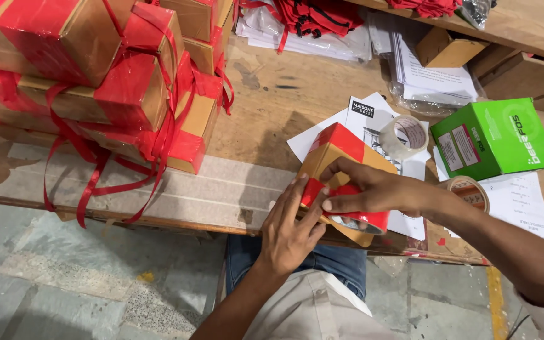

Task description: The person wraps red tape around a small cardboard box on the workbench, then opens a green product box and takes out black screws and brackets. They count the hardware pieces in their hand and place them into a small plastic bag on the bench.

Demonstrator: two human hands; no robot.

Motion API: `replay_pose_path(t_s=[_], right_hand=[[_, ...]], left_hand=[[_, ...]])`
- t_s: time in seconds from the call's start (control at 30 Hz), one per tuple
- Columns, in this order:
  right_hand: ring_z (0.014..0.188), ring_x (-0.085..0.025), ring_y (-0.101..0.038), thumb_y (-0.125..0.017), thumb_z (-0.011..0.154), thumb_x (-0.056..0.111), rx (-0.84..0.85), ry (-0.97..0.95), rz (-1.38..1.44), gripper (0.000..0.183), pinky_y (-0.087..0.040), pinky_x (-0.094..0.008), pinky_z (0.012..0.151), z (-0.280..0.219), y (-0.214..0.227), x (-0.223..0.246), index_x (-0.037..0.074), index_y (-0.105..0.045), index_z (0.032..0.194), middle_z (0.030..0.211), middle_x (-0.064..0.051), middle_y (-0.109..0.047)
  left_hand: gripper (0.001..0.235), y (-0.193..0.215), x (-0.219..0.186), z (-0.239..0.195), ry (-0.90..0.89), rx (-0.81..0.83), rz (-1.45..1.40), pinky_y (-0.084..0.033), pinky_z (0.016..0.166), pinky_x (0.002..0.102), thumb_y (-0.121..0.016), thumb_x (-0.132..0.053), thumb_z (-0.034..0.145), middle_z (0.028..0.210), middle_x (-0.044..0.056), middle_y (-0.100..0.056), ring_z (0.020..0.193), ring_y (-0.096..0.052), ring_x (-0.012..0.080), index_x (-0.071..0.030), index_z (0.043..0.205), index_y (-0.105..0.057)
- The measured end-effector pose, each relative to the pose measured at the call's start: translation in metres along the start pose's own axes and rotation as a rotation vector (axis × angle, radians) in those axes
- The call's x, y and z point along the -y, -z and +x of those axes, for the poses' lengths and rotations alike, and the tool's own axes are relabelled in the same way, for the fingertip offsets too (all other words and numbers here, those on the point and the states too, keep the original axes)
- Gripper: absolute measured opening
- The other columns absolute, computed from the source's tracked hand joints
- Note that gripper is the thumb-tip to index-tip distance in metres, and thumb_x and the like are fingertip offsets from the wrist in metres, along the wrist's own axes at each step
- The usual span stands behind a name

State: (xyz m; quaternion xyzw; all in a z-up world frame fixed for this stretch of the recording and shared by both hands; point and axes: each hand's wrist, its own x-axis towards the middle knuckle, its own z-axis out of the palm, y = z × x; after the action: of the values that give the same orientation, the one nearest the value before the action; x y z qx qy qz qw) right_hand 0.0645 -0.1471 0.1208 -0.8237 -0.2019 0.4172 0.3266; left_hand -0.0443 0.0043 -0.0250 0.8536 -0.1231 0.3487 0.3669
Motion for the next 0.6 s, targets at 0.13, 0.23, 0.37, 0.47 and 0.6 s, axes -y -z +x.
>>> replay_pose_path(t_s=[0.13, 0.23, 0.37, 0.47, 0.6], right_hand=[[0.088, -0.019, -0.066, -0.077, 0.082, 0.034, -0.022, -0.063, 0.236, 0.065, -0.054, -0.034, 0.078, -0.007, -0.001, -0.011, 0.011, -0.050, 0.137, 0.101, -0.013, -0.072], [0.095, -0.016, -0.068, -0.078, 0.079, 0.029, -0.030, -0.096, 0.279, 0.060, -0.054, -0.031, 0.079, -0.007, -0.002, -0.026, 0.009, -0.053, 0.129, 0.103, -0.012, -0.073], [0.096, -0.016, -0.067, -0.078, 0.079, 0.027, -0.050, -0.133, 0.138, 0.051, -0.054, -0.030, 0.081, -0.005, -0.005, -0.038, 0.005, -0.056, 0.119, 0.102, -0.008, -0.067], [0.091, -0.017, -0.066, -0.079, 0.077, 0.025, -0.093, -0.177, 0.106, 0.050, -0.054, -0.031, 0.077, -0.001, -0.007, -0.049, 0.006, -0.055, 0.117, 0.098, -0.007, -0.064], [0.082, -0.018, -0.059, -0.075, 0.081, 0.028, -0.143, -0.218, 0.048, 0.040, -0.049, -0.034, 0.068, -0.004, -0.004, -0.047, 0.006, -0.061, 0.110, 0.088, -0.009, -0.062]], left_hand=[[0.074, -0.002, 0.004, -0.003, 0.002, 0.038, 0.022, -0.053, 0.104, 0.049, -0.085, -0.019, 0.076, 0.150, 0.023, -0.048, 0.131, -0.057, 0.0433, -0.017, 0.144, -0.059], [0.062, -0.002, -0.004, -0.005, -0.071, 0.024, 0.083, -0.054, 0.105, 0.051, -0.080, -0.018, 0.086, 0.148, 0.021, -0.048, 0.132, -0.057, 0.0456, -0.015, 0.144, -0.061], [0.047, -0.006, -0.011, -0.001, -0.205, -0.017, 0.269, -0.055, 0.104, 0.056, -0.076, -0.016, 0.093, 0.148, 0.021, -0.049, 0.131, -0.057, 0.0477, -0.013, 0.139, -0.065], [0.046, -0.005, -0.010, 0.000, -0.212, -0.008, 0.264, -0.056, 0.102, 0.056, -0.077, -0.016, 0.094, 0.147, 0.023, -0.049, 0.129, -0.058, 0.0479, -0.010, 0.138, -0.066], [0.053, 0.002, -0.009, 0.004, -0.171, 0.089, 0.220, -0.056, 0.102, 0.053, -0.079, -0.021, 0.089, 0.147, 0.024, -0.047, 0.129, -0.057, 0.0470, -0.007, 0.139, -0.066]])
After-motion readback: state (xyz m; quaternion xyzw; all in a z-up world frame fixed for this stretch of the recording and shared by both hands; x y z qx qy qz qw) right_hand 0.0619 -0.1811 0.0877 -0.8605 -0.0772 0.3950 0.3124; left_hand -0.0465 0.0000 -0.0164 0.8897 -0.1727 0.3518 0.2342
